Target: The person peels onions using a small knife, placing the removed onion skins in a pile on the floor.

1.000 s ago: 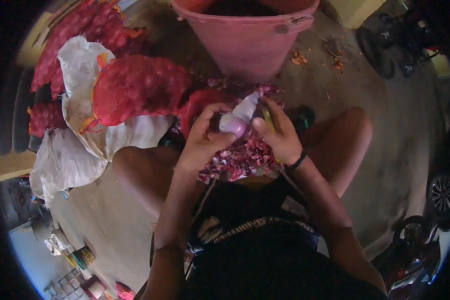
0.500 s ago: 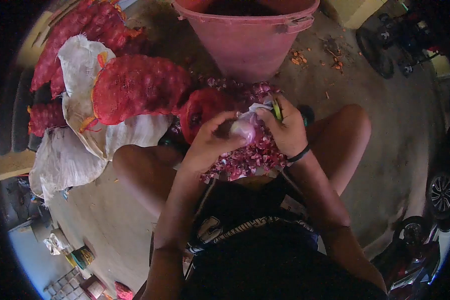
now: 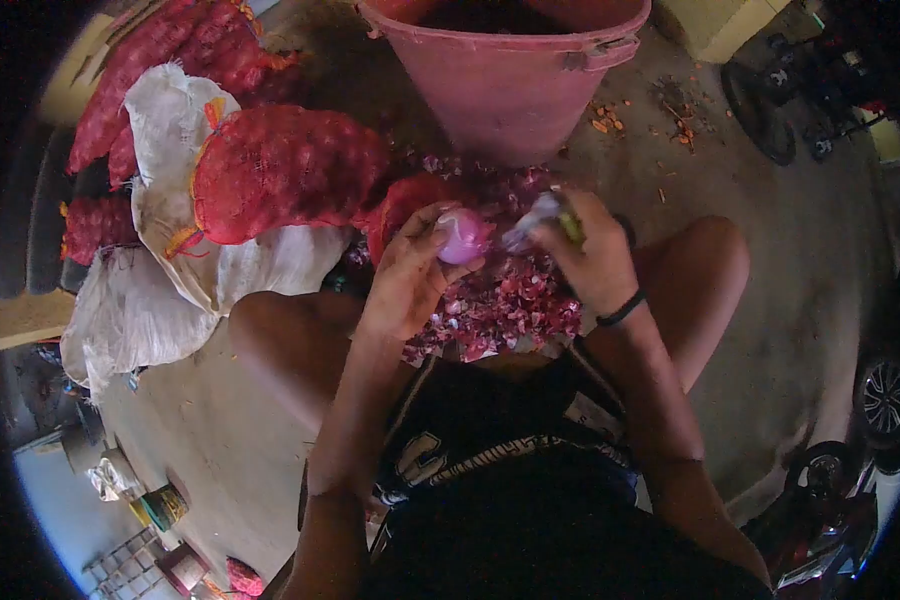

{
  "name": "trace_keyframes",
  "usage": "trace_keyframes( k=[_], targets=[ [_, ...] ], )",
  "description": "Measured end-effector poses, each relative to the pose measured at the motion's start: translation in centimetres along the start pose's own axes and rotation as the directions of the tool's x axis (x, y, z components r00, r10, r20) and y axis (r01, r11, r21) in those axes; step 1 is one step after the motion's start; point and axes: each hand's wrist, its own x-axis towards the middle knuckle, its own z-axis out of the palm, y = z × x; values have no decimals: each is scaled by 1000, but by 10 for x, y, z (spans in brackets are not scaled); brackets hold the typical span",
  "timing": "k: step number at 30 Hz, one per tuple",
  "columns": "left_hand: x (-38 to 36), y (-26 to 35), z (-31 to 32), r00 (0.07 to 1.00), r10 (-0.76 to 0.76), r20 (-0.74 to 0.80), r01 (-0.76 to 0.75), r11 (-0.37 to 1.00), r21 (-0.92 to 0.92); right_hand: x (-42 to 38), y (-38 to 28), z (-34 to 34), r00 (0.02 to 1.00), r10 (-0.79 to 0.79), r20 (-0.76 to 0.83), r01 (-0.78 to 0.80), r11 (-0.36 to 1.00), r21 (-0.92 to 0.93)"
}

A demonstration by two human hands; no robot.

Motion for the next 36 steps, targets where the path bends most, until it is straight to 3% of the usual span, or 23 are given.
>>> trace_keyframes(
  k=[3, 7, 11, 14, 17, 23, 30, 36],
  targets=[
    [1, -3, -2, 1000, 25, -18, -25, 1000, 9, -10, -13, 8, 995, -19, 96, 16, 999, 32],
    [-1, -1, -1, 996, 80, -42, -79, 996, 43, -19, -27, 19, 961, -166, 220, 119, 970, 212],
    [-2, 1, -5, 995, 100, -16, -99, 993, 57, -14, -31, 24, 960, -173, 222, 108, 955, 275],
    [-3, 5, -3, 996, 86, 16, -86, 996, 33, -9, -31, 14, 931, -152, 330, 63, 962, 266],
    [-6, 9, -4, 998, 58, 36, -58, 998, -4, -11, -19, 18, 964, -129, 233, 37, 932, 361],
    [-9, 11, -3, 990, 54, 131, -52, 999, -16, -14, -27, 16, 968, 76, 239, -200, 810, 551],
    [-7, 8, 0, 988, 39, 152, -35, 999, -29, -13, -29, 6, 959, 162, 234, -281, 664, 692],
    [-2, -4, -5, 991, 91, 102, -114, 961, 250, -12, -23, -3, 976, 165, 139, -213, 633, 744]
  ],
)
